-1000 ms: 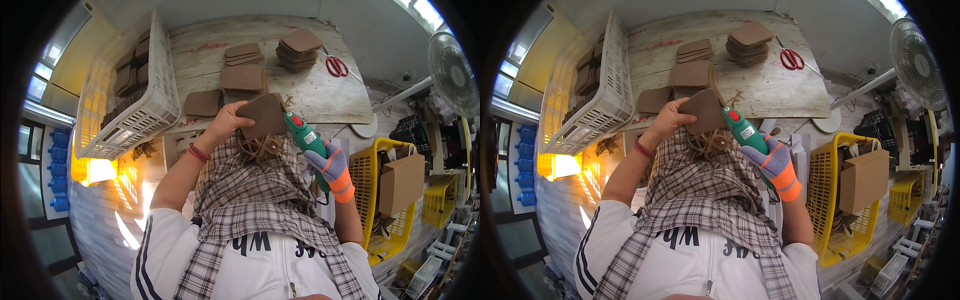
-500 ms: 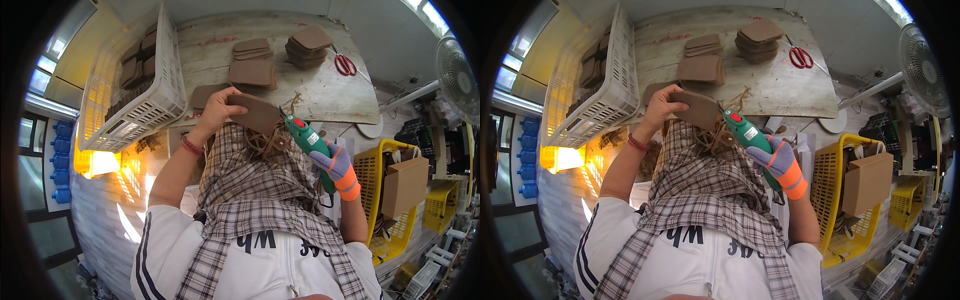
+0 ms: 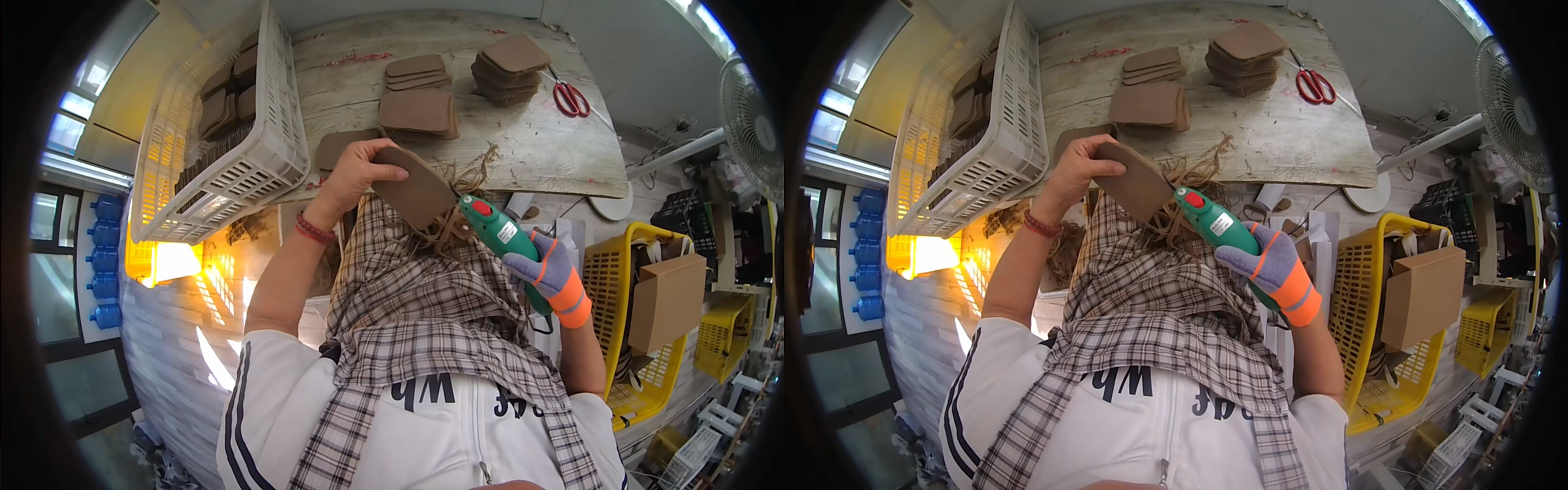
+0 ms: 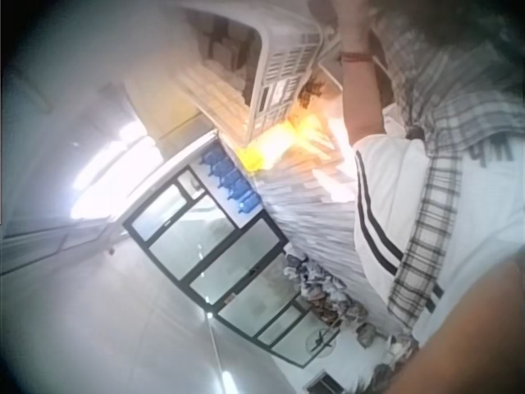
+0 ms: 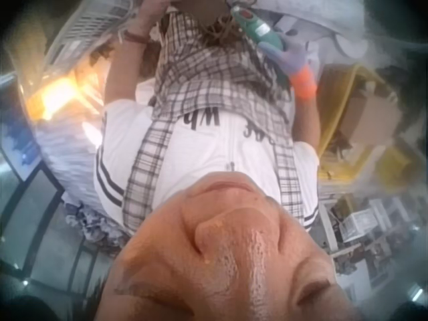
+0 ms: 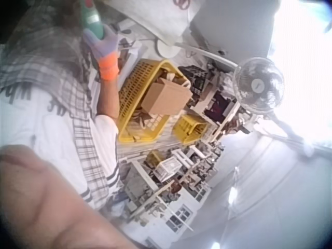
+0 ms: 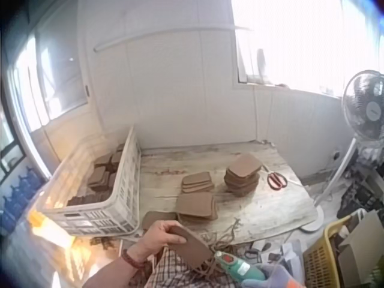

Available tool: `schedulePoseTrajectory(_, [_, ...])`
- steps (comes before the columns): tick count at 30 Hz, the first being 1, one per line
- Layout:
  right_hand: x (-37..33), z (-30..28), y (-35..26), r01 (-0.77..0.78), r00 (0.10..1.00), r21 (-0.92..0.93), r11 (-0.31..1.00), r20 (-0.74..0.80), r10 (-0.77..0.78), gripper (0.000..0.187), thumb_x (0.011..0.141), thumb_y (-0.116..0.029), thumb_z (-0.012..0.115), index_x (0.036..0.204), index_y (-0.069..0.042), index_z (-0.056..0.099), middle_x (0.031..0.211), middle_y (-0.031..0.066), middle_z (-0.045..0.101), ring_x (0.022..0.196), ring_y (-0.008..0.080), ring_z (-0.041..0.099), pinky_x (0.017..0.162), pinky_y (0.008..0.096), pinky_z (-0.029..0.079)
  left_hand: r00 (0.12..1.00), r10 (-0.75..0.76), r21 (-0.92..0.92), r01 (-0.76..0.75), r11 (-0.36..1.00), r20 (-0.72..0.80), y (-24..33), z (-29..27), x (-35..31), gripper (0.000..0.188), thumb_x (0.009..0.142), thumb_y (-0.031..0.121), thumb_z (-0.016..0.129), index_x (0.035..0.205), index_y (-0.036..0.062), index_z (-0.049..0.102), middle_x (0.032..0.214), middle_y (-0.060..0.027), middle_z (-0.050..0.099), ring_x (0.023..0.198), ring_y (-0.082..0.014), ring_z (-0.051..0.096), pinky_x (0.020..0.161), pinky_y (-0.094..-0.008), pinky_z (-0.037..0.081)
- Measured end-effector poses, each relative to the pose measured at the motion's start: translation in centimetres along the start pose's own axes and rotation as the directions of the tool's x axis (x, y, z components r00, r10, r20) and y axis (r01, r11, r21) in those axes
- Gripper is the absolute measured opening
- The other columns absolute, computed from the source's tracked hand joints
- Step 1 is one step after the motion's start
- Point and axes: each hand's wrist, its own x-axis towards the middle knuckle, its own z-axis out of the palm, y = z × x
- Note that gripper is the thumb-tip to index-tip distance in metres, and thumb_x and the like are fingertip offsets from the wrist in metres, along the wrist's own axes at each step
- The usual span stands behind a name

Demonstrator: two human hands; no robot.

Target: The person uses a rotary tool to trim the edges of small brown rectangular craft pieces. They handle each piece individually, rotating it to smooth the perimeter, then place the finished pieces into a white plastic basket. The process is repeated for multiple pieces.

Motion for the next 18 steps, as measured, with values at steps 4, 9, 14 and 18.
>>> schedulePoseTrajectory(4, [-0.1, 0.1, 0.3, -0.006, 1.0, 0.005, 1.0, 0.004, 0.006, 0.038, 0.078, -0.024, 0.075, 0.103, 0.0, 0.06, 0.074, -0.0007, 0.061, 0.063, 0.004, 0.054, 0.057, 0.0187, 0.044, 0.999, -0.025, -0.014, 0.026, 1.0, 0.028, 0.1, 0.6, -0.2, 0.017, 0.074, -0.001, 0.07, 0.089, 0.0034, 0.065, 0.083, -0.0003, 0.066, 0.074, -0.0069, 0.06, 0.07, -0.0215, 0.048])
schedulePoseTrajectory(9, [0.2, 0.3, 0.5, 0.005, 1.0, -0.029, 1.0, -0.014, -0.006, 0.039, 0.077, -0.025, 0.076, 0.103, 0.0, 0.06, 0.074, -0.0005, 0.061, 0.064, 0.0036, 0.055, 0.057, 0.0181, 0.045, 0.996, -0.064, -0.006, 0.065, 0.998, 0.059, 0.0, 1.0, -0.1, 0.017, 0.073, -0.001, 0.07, 0.088, 0.0021, 0.065, 0.083, -0.0014, 0.067, 0.074, -0.0079, 0.061, 0.07, -0.0216, 0.05])
schedulePoseTrajectory(14, [0.6, 0.6, 1.2, 0.034, 0.999, -0.043, 0.998, -0.011, -0.035, 0.041, 0.077, -0.025, 0.075, 0.106, 0.0, 0.06, 0.075, -0.0001, 0.062, 0.065, 0.0034, 0.055, 0.056, 0.0176, 0.044, 0.989, -0.108, 0.061, 0.102, 0.993, 0.104, -0.1, 1.3, -0.1, 0.016, 0.073, -0.001, 0.07, 0.087, 0.0028, 0.065, 0.081, -0.0001, 0.066, 0.073, -0.0068, 0.06, 0.07, -0.0215, 0.048])
schedulePoseTrajectory(18, [0.8, 1.1, 0.6, 0.023, 1.0, -0.022, 1.0, 0.003, -0.023, 0.041, 0.078, -0.026, 0.075, 0.106, 0.0, 0.06, 0.073, -0.0002, 0.061, 0.061, 0.0035, 0.054, 0.054, 0.0178, 0.044, 0.974, -0.147, 0.089, 0.133, 0.987, 0.173, -0.1, 1.8, -0.1, 0.017, 0.072, -0.001, 0.07, 0.087, 0.0022, 0.064, 0.082, 0.0004, 0.066, 0.073, -0.0062, 0.059, 0.07, -0.0214, 0.047])
